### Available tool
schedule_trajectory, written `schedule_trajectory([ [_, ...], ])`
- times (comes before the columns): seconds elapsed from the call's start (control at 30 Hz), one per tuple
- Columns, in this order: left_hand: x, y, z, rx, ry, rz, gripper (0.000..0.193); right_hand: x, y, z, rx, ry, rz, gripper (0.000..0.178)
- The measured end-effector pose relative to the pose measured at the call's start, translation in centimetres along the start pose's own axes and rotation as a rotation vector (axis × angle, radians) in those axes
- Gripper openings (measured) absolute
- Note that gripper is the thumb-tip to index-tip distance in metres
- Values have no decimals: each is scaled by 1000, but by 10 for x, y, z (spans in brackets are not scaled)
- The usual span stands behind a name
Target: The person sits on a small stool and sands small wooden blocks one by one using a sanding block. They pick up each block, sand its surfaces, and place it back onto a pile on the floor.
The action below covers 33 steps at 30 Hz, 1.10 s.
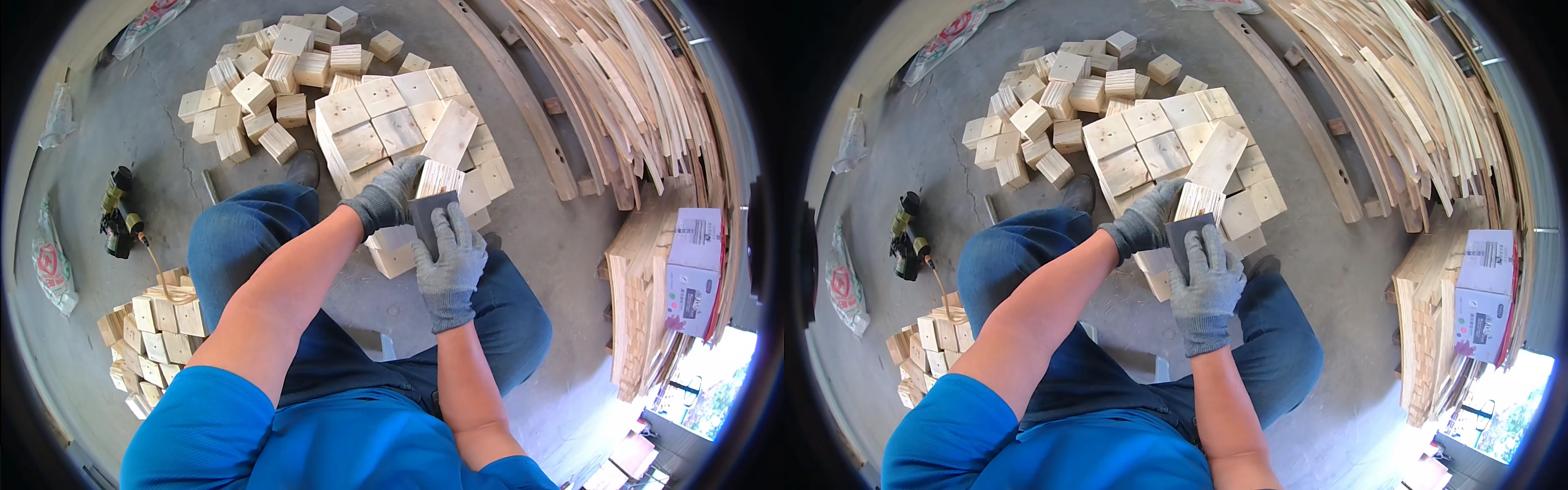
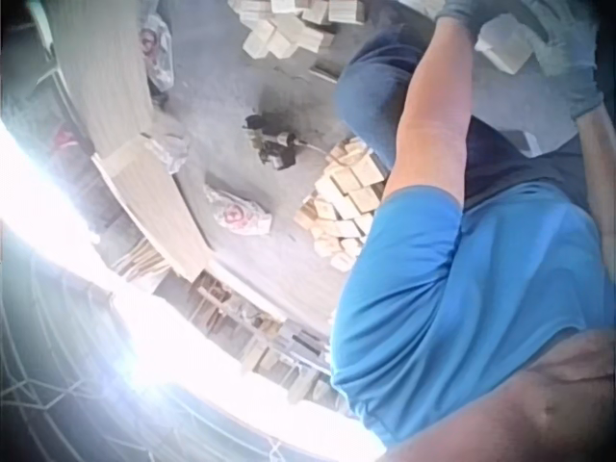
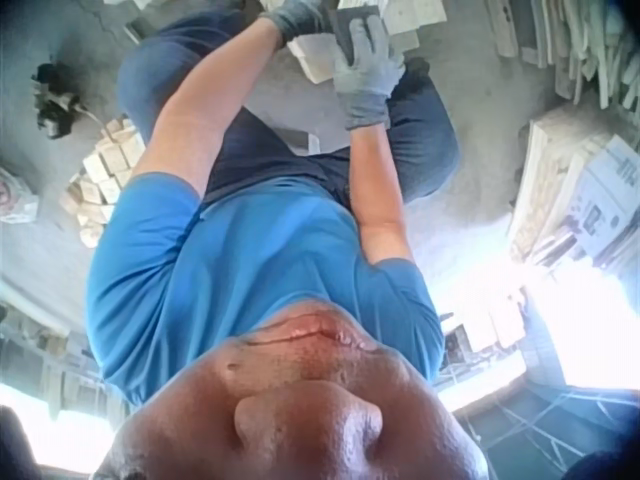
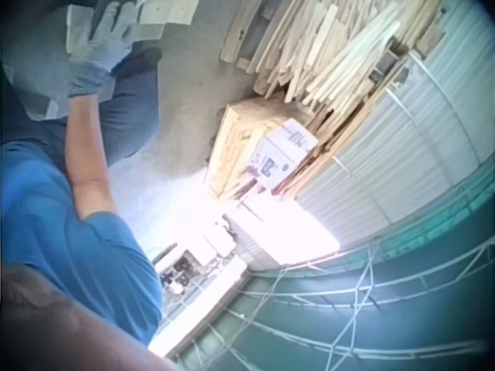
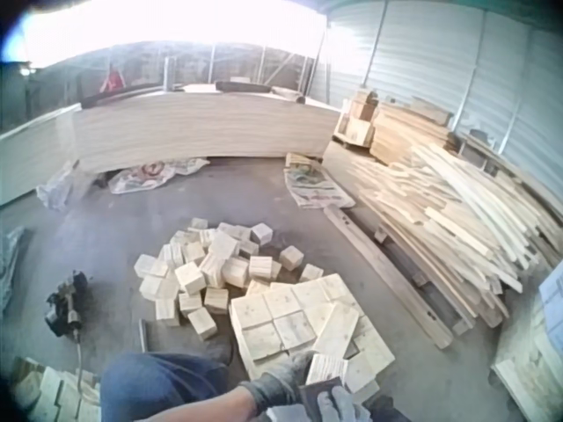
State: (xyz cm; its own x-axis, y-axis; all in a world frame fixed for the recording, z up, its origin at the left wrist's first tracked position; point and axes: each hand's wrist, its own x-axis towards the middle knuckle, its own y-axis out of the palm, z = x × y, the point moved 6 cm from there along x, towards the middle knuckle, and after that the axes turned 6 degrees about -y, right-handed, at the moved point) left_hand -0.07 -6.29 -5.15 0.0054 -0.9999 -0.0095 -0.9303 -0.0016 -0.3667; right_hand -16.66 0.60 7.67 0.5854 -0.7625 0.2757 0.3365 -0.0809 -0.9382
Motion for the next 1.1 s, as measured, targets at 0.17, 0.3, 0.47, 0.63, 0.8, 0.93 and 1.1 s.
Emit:
schedule_trajectory([
  [0.17,-7,-1,-4,110,85,-52,117,66,12,-14,-23,65,18,62],
  [0.3,-4,0,-2,127,55,-24,122,131,24,-38,-68,110,19,59],
  [0.47,-9,-6,-17,56,-15,7,123,127,27,-41,-55,114,22,60],
  [0.63,-5,0,11,218,137,-80,118,57,10,-3,-37,41,41,62],
  [0.8,-3,1,-2,12,32,-45,110,0,-5,6,17,34,37,66],
  [0.93,-4,3,-4,-50,-2,-9,110,13,-4,-1,15,20,-12,64],
  [1.1,-10,-3,6,140,110,-113,118,90,16,-18,-18,65,-17,57],
])
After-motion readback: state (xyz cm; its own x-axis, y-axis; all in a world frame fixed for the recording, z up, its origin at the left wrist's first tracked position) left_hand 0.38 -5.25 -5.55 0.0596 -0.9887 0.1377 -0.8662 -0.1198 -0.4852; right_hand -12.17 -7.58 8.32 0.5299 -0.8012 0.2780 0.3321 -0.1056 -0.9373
